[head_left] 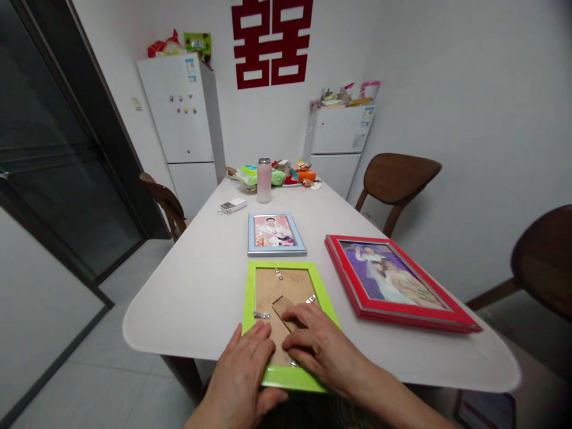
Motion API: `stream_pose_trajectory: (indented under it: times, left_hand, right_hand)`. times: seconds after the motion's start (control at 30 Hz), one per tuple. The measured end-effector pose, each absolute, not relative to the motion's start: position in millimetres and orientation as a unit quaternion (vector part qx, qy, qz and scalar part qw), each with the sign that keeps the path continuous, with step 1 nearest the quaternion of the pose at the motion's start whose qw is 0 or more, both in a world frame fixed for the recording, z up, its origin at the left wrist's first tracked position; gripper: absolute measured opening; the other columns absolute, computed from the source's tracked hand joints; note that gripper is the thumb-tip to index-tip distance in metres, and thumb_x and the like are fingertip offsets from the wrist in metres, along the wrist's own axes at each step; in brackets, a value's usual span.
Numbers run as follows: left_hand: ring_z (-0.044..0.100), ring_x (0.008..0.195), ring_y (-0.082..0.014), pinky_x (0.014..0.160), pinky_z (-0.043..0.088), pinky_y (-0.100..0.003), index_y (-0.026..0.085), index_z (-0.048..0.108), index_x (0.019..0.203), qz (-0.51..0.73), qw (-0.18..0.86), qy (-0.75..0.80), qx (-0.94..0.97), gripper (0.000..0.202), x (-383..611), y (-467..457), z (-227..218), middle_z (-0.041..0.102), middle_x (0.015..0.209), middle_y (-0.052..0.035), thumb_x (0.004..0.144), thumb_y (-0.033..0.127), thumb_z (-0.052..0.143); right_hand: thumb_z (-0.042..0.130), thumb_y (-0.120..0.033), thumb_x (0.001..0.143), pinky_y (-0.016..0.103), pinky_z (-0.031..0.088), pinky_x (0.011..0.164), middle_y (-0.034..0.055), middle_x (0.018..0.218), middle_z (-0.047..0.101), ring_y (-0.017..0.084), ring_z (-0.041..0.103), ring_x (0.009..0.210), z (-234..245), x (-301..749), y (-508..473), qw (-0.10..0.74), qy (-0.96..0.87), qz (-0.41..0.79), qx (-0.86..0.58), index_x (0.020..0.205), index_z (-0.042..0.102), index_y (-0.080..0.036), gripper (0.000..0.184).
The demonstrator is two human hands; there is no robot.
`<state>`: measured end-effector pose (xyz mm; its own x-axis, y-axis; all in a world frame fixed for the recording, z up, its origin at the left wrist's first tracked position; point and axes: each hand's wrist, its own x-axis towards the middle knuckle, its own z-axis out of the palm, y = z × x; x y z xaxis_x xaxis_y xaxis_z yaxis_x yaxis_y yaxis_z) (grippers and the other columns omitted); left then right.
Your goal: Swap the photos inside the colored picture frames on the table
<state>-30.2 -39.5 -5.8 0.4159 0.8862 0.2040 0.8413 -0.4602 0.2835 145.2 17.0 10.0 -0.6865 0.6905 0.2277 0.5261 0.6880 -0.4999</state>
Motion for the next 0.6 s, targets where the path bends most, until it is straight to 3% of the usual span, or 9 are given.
stream_pose_trajectory:
  times: [0.23, 0.43, 0.6]
  left_hand:
    - [0.043, 0.110, -0.0250, 0.093, 0.031, -0.048, 0.016, 0.050, 0.091, 0.164, 0.089, 0.524, 0.831, 0.041, -30.6, -40.6, -6.3, 0.051, 0.116, -0.0139, 0.057, 0.027, 0.069]
    - [0.044, 0.110, -0.0244, 0.093, 0.031, -0.047, 0.017, 0.051, 0.088, 0.180, 0.091, 0.532, 0.822, 0.038, -29.9, -40.6, -7.1, 0.052, 0.116, -0.0123, 0.057, 0.027, 0.069]
    - [0.045, 0.108, -0.0273, 0.091, 0.033, -0.051, 0.015, 0.050, 0.092, 0.172, 0.084, 0.525, 0.829, 0.044, -29.7, -40.3, -6.6, 0.051, 0.115, -0.0156, 0.055, 0.025, 0.071]
  right_hand:
    - [0.053, -0.021, 0.071, 0.035, 0.030, 0.089, 0.0032, 0.108, 0.048, 0.018, 0.039, 0.103, 16.0, 152.7, 20.2, 0.167, -0.901, 0.250, -0.313, 0.080, 0.066, -0.027, 0.017]
    - [0.055, -0.024, 0.070, 0.033, 0.034, 0.081, 0.0036, 0.097, 0.053, 0.018, 0.043, 0.092, 11.3, 144.4, 21.8, 0.192, -0.893, 0.216, -0.345, 0.071, 0.065, -0.023, 0.010]
    - [0.053, -0.025, 0.072, 0.029, 0.035, 0.077, 0.0041, 0.089, 0.055, 0.016, 0.046, 0.086, 16.9, 127.0, 33.5, 0.197, -0.884, 0.211, -0.366, 0.081, 0.063, -0.020, 0.015]
